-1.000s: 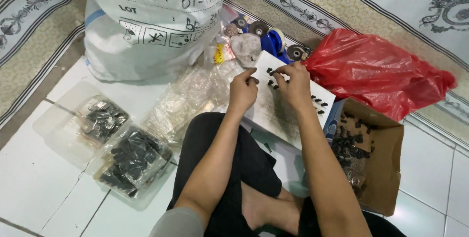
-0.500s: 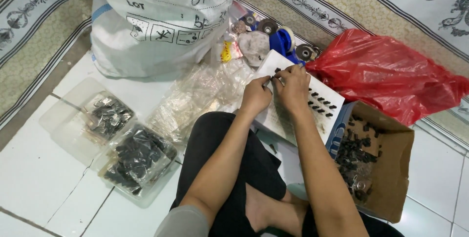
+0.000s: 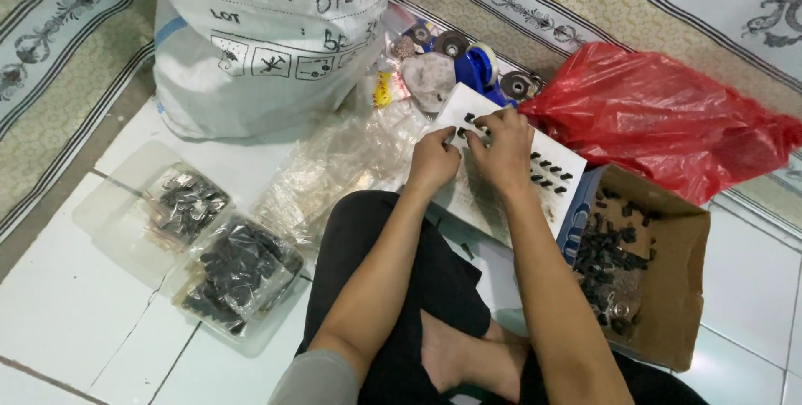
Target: Picking up small metal components from a box and inserting them into a white foam organizer block.
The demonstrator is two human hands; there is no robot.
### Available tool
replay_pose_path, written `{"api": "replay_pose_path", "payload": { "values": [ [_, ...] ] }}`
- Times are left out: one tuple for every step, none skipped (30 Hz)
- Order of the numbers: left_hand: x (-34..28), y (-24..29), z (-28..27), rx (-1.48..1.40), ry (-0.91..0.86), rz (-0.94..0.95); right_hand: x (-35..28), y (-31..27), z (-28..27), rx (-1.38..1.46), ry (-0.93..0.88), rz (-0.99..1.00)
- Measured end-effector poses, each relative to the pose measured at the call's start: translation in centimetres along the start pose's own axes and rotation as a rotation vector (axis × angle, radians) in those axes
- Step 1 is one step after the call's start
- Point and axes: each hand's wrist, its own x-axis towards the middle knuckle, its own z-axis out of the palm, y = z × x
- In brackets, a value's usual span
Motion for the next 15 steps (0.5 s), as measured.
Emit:
{"api": "replay_pose_path", "payload": {
  "values": [
    [-0.7,0.5,-0.3,0.006,-0.007,0.001,-0.6,0.4,-0.7,0.001,0.003,0.009],
    [-1.2,1.2,-0.6,0.007,0.009,-0.009,-1.0,0.8,-1.6,0.015,0.024,0.020],
    [-1.8,1.9,-0.9,0.009,0.024,-0.019,-1.4,1.2,-2.4,0.030,0.045,0.031],
    [-1.5,1.4,-0.6,0.015,0.015,-0.015,-2.3,2.2,-3.4,0.030,0.051,0.042],
    [-1.3,1.0,-0.2,0.023,0.115,0.056,-3.2,3.2,-4.5,0.049,0.092,0.019],
    [-1.2,0.5,0.2,0.030,0.214,0.127,-4.2,4.3,-5.6,0.068,0.133,-0.002],
    [-1.8,0.8,0.2,0.036,0.202,0.132,-5.5,5.3,-7.0,0.067,0.140,0.010],
    [-2.3,1.2,0.2,-0.011,0.256,0.260,-6.7,6.4,-8.6,0.052,0.142,0.028],
    [-2.8,1.6,0.2,-0.059,0.308,0.388,-8.0,7.4,-10.1,0.037,0.145,0.046],
    [-3.3,1.2,0.7,-0.055,0.293,0.392,-9.8,9.0,-11.2,0.036,0.151,0.060],
    [-3.8,0.9,1.3,-0.020,0.328,0.521,-11.6,10.5,-12.4,0.025,0.100,0.142],
    [-4.1,0.9,1.8,0.014,0.366,0.656,-13.2,12.1,-13.6,0.016,0.053,0.219],
    [-5.4,2.0,2.4,0.016,0.356,0.666,-14.5,11.9,-15.5,0.017,0.064,0.228],
    [-6.7,2.9,3.0,0.064,0.316,0.704,-15.9,11.6,-17.2,-0.068,-0.071,0.321],
    [-7.9,3.8,3.5,0.111,0.276,0.742,-17.2,11.3,-18.9,-0.151,-0.208,0.414]
  ]
}}
